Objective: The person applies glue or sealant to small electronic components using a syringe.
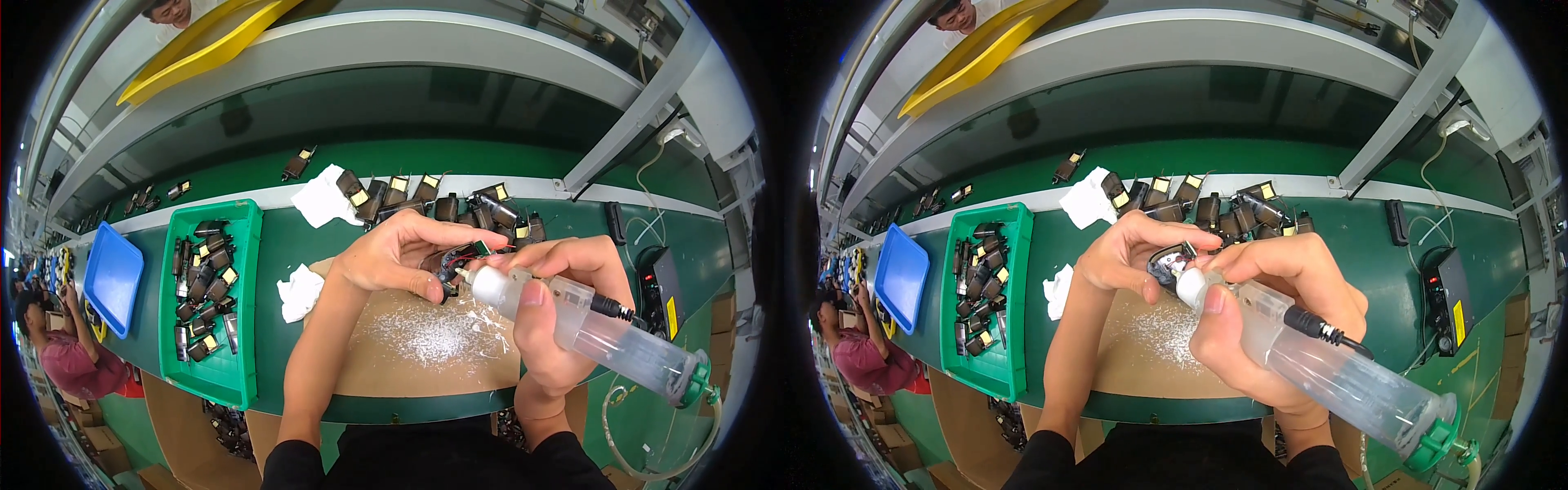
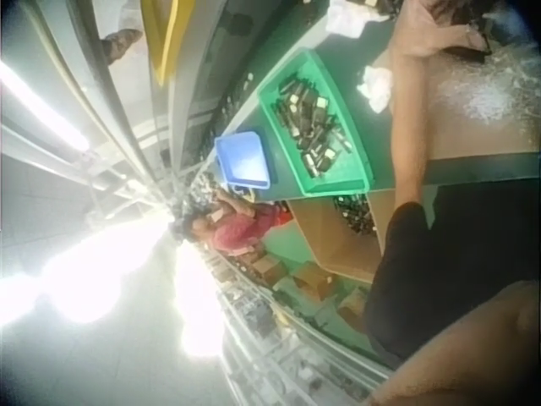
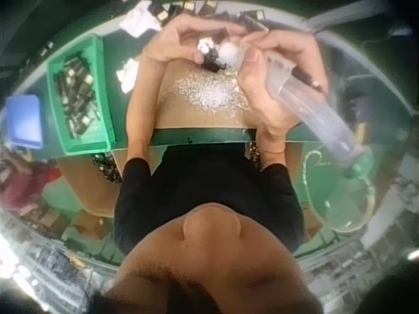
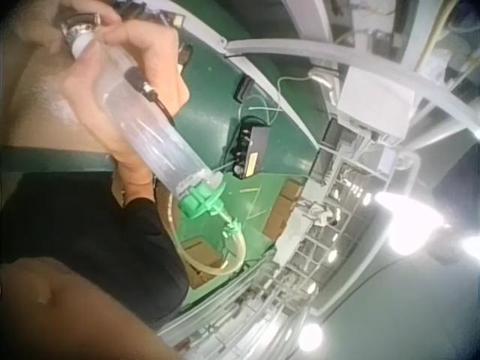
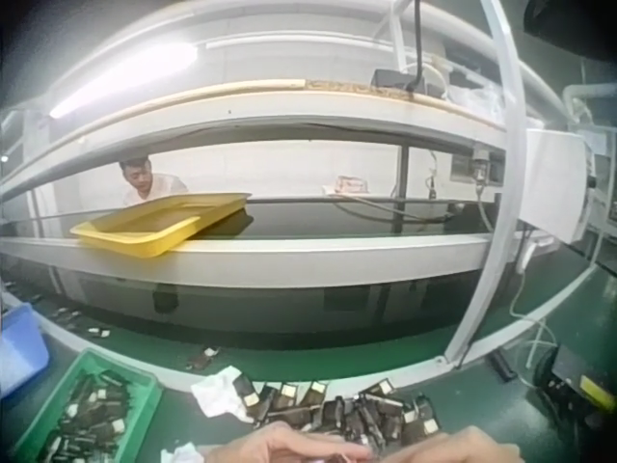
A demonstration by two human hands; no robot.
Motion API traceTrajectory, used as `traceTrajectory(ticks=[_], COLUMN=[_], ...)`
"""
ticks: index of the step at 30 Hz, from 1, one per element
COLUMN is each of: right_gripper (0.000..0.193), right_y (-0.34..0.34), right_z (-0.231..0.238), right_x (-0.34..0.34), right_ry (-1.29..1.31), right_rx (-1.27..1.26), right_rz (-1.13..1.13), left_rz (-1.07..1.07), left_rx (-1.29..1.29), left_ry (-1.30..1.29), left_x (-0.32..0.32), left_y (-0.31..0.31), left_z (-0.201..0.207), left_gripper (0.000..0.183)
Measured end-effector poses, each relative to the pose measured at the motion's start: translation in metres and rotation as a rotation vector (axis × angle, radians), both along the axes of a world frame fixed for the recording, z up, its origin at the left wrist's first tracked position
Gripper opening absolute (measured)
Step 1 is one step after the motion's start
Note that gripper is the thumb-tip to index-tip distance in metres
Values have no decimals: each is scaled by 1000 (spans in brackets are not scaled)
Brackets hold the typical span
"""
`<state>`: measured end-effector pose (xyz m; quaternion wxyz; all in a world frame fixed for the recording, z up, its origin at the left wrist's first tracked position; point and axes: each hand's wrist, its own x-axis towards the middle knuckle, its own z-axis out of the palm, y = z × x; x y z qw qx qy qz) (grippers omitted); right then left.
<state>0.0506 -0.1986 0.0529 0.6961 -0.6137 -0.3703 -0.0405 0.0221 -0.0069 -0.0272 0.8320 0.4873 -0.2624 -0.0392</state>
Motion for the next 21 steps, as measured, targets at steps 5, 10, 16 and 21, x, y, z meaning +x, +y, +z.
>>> traceTrajectory(ticks=[5,10,16,21], right_gripper=[21,21,21,21], right_y=[0,-2,0,-2], right_z=[0,0,-1,1], right_x=[-1,-1,-3,-4], right_ry=[-7,-20,-13,16], right_rx=[5,-17,-13,-6], right_rz=[14,4,4,9], left_rz=[14,12,8,13], left_rx=[30,0,33,30], left_ry=[-42,-34,-54,-48], left_x=[0,0,0,-1], left_y=[1,-1,2,0], left_z=[1,2,1,5], left_gripper=[75,76,76,77])
